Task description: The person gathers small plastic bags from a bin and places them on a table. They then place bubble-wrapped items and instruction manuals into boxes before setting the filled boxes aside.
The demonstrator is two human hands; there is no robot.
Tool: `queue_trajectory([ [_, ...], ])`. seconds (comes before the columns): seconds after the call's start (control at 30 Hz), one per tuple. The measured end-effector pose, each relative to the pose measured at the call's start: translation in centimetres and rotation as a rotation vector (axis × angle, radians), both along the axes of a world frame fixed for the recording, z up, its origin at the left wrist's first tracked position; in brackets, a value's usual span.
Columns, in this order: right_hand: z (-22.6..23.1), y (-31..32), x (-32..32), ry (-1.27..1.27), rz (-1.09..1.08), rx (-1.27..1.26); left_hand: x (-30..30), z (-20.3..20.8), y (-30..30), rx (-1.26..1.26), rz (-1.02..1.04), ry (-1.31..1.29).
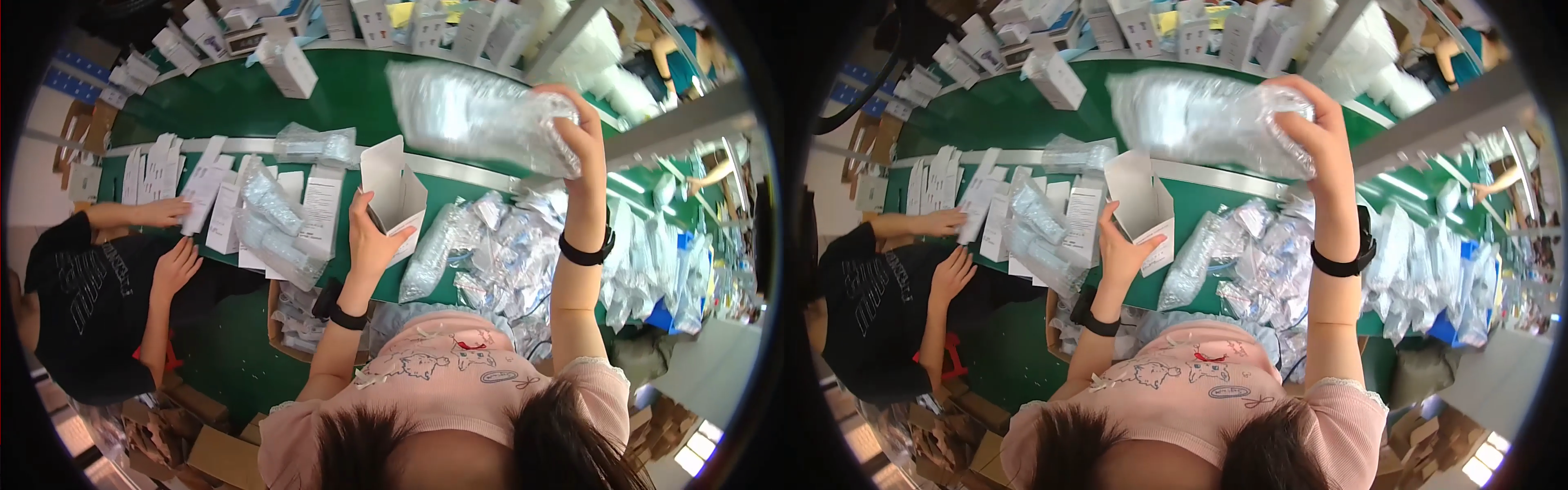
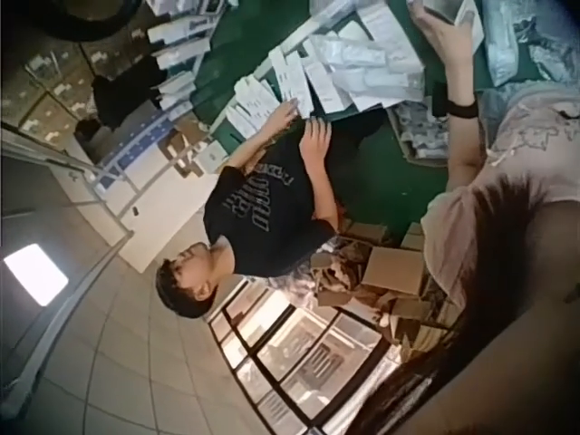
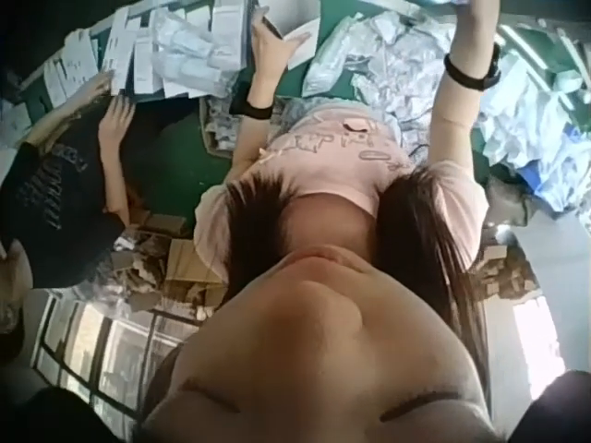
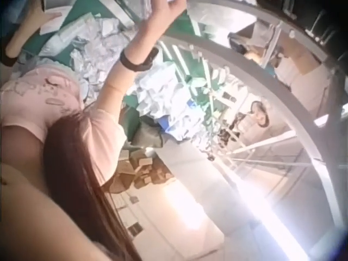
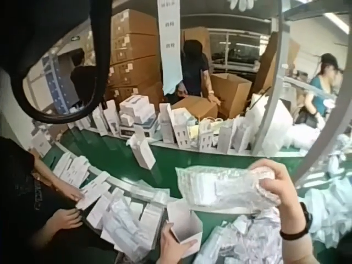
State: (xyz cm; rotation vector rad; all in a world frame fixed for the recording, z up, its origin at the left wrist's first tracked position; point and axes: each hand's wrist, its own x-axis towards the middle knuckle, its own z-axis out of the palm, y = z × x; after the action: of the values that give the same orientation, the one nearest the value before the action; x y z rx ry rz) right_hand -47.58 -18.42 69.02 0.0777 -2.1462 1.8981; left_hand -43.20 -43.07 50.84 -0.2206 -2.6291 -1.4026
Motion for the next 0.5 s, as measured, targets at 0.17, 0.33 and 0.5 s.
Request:
queue_trajectory([
  [0.17,-0.1,-0.6,2.1,-0.211,0.169,0.336,-0.2,0.6,2.5,0.055,-0.146,0.067],
  [0.33,-3.5,-2.5,0.2,0.201,0.243,0.753,0.0,0.2,4.2,0.156,-0.192,0.147],
  [0.5,-7.2,-4.5,0.3,0.402,0.318,1.133,-1.8,0.7,5.8,0.272,-0.238,0.460],
])
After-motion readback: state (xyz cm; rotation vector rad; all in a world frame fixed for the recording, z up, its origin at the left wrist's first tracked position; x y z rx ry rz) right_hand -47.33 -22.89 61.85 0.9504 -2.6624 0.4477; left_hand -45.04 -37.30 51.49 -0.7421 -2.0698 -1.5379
